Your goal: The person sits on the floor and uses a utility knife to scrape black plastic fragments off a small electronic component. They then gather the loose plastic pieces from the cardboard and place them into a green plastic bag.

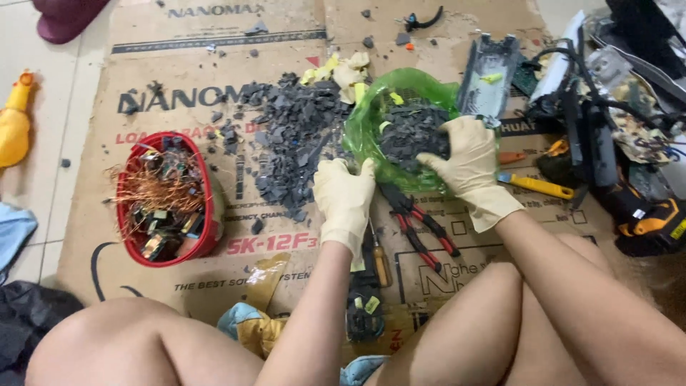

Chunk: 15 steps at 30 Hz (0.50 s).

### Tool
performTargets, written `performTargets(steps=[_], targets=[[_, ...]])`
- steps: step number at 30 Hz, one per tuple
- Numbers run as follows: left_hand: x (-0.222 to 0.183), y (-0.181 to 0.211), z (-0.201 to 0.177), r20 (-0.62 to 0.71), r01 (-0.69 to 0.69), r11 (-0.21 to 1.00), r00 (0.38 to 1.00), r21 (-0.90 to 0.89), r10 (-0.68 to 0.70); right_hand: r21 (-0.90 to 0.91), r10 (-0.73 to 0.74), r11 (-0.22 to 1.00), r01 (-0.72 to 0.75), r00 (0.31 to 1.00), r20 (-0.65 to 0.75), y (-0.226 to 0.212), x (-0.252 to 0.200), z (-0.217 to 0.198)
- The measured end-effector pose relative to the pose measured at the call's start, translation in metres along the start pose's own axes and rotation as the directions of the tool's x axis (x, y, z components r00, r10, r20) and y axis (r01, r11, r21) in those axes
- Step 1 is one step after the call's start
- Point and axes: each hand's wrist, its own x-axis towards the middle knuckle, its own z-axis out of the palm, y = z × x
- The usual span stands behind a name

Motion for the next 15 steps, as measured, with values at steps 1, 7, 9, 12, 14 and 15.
performTargets(steps=[1, 7, 9, 12, 14, 15], targets=[[0.000, -0.007, 0.000, -0.079, -0.068, 0.997, 0.995, -0.035, 0.065, 0.039, 0.023, 0.999, -0.019, 0.995, -0.093, 0.008, -0.001, 0.010], [-0.033, -0.046, -0.032, -0.595, -0.190, 0.980, 0.794, -0.054, 0.121, 0.382, -0.029, 0.902, 0.201, 0.911, -0.411, -0.064, 0.079, -0.024], [-0.040, -0.062, -0.029, -0.593, -0.113, 0.993, 0.802, -0.039, 0.068, 0.496, 0.007, 0.844, 0.203, 0.921, -0.389, -0.065, 0.131, 0.007], [-0.035, -0.079, -0.020, -0.602, 0.026, 0.999, 0.798, -0.020, -0.033, 0.674, 0.162, 0.735, 0.070, 0.947, -0.276, -0.058, 0.216, 0.096], [-0.028, -0.080, -0.014, -0.603, 0.083, 0.997, 0.795, -0.008, -0.071, 0.729, 0.287, 0.680, -0.075, 0.942, -0.172, -0.036, 0.262, 0.175], [-0.025, -0.081, -0.015, -0.594, 0.094, 0.995, 0.800, -0.022, -0.089, 0.611, 0.336, 0.755, -0.236, 0.940, -0.052, -0.025, 0.280, 0.222]])
